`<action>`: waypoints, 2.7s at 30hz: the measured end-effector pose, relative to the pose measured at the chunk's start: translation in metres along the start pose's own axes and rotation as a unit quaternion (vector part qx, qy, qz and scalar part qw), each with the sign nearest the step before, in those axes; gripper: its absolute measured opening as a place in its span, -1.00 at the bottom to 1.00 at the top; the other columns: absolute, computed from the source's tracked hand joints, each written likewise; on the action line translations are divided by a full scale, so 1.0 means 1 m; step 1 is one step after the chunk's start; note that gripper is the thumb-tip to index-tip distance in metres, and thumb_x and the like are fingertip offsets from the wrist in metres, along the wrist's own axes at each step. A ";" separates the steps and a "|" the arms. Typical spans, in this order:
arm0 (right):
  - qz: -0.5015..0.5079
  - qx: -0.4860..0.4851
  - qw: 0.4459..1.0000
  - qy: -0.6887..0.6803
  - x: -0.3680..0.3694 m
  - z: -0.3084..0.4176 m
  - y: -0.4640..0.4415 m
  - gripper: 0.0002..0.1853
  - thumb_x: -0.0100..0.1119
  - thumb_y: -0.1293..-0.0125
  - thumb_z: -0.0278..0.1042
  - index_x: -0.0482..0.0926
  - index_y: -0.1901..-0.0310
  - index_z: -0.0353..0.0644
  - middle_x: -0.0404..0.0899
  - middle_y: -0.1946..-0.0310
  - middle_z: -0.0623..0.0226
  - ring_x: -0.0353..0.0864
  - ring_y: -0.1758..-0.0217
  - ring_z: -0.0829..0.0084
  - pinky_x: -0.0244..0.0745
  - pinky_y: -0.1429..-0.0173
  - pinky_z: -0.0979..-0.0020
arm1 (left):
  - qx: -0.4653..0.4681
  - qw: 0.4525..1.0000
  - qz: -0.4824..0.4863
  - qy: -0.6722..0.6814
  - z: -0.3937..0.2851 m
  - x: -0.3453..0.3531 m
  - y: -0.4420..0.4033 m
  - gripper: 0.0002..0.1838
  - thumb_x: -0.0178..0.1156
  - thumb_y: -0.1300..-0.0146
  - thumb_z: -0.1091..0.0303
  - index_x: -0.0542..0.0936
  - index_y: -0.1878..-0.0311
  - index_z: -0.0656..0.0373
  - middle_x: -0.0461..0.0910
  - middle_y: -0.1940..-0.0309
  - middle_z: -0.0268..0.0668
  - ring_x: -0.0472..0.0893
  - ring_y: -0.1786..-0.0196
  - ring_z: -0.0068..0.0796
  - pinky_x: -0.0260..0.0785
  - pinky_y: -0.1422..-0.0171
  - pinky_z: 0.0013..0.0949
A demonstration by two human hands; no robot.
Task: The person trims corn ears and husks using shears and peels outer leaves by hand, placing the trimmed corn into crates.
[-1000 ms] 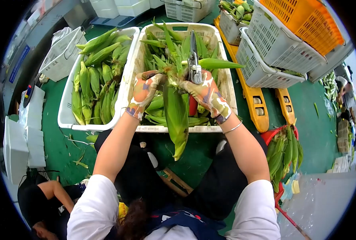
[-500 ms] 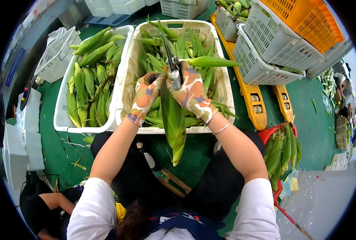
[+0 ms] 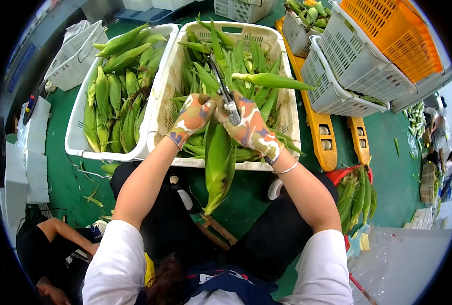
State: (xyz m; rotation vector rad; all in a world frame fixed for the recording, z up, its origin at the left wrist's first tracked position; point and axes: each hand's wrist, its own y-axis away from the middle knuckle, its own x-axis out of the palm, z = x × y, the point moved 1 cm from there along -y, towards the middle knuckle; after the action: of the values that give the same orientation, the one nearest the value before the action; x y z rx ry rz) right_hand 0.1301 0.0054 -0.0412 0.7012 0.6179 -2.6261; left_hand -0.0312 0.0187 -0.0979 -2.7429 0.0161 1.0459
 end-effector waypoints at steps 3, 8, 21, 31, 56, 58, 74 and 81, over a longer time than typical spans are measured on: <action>0.048 0.054 0.997 -0.019 -0.005 0.011 0.019 -0.78 0.17 -0.08 -0.37 0.43 0.26 -0.26 0.48 0.56 0.24 0.44 0.52 0.42 0.36 0.37 0.40 | -0.108 0.989 0.047 0.089 -0.022 -0.026 0.006 -0.66 0.06 -0.24 0.26 0.50 0.16 0.43 0.51 0.27 0.03 0.51 0.20 -0.16 0.35 0.06 -0.27; 0.074 0.111 0.977 -0.169 0.000 0.008 0.045 -0.84 0.17 -0.10 -0.43 0.43 0.30 -0.24 0.41 0.53 0.40 0.35 0.46 0.57 0.32 0.34 0.47 | 0.150 0.979 -0.077 -0.117 0.021 -0.002 0.021 -0.66 0.05 -0.26 0.30 0.43 -0.02 0.33 0.50 0.11 -0.09 0.52 0.09 -0.39 0.36 0.02 -0.41; 0.050 0.164 0.963 -0.210 -0.004 0.039 0.055 -0.84 0.21 -0.14 -0.45 0.43 0.32 -0.26 0.42 0.53 0.38 0.35 0.47 0.57 0.33 0.35 0.50 | -0.194 0.814 0.020 0.547 -0.022 -0.031 0.038 -0.59 0.11 -0.25 0.24 0.44 -0.06 0.35 0.54 0.13 -0.27 0.52 0.14 -0.53 0.39 0.09 -0.48; -0.031 0.184 0.931 -0.314 -0.004 0.050 0.050 -0.89 0.20 -0.16 -0.51 0.44 0.33 -0.24 0.48 0.47 0.46 0.44 0.41 0.65 0.37 0.32 0.55 | -0.164 0.695 0.006 0.699 -0.016 -0.025 0.053 -0.53 0.09 -0.27 0.24 0.29 -0.15 0.30 0.50 0.15 -0.29 0.48 0.33 -0.60 0.33 0.27 -0.55; 0.298 0.162 0.932 0.128 -0.024 0.020 0.047 -0.28 0.35 0.10 0.00 0.26 0.00 -0.28 0.46 0.24 -0.01 0.47 0.14 0.07 0.37 0.04 0.24 | -0.038 0.951 0.152 0.266 0.042 0.005 0.066 -0.38 0.14 -0.22 0.26 0.15 -0.24 0.34 0.37 -0.08 -0.13 0.42 -0.04 -0.44 0.28 -0.13 -0.35; 0.301 0.130 0.941 0.088 -0.024 0.017 0.041 -0.34 0.37 0.11 -0.06 0.30 0.04 -0.24 0.47 0.31 0.09 0.47 0.25 0.18 0.37 0.13 0.29 | -0.017 0.950 0.162 0.267 0.049 0.019 0.067 -0.37 0.15 -0.20 0.28 0.14 -0.25 0.32 0.40 -0.06 -0.17 0.44 -0.01 -0.45 0.29 -0.12 -0.37; 0.214 0.282 0.931 0.094 -0.023 -0.022 0.068 -0.14 0.31 0.09 0.19 0.29 -0.04 -0.42 0.47 0.11 -0.07 0.50 0.03 0.10 0.37 -0.08 0.30 | -0.153 0.883 -0.280 0.343 0.054 -0.108 0.009 -0.50 0.05 -0.21 -0.08 0.48 0.14 0.26 0.58 0.45 -0.18 0.60 0.36 -0.34 0.52 0.31 -0.38; 0.161 0.279 0.944 0.074 0.037 0.001 0.080 -0.09 0.34 0.13 0.15 0.21 -0.05 -0.49 0.47 0.18 -0.12 0.50 0.11 0.06 0.41 -0.01 0.29 | -0.124 0.588 -0.402 0.691 0.074 -0.117 -0.022 -0.57 -0.01 -0.24 -0.01 0.42 0.06 0.17 0.50 0.19 -0.09 0.50 0.20 -0.11 0.38 0.06 -0.03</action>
State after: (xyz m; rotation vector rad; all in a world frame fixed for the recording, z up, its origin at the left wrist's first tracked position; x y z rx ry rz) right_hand 0.1343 -0.0711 -0.0857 1.0626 -0.2190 -2.4477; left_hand -0.1662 0.0479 -0.0704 -2.4065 -1.0249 -1.4167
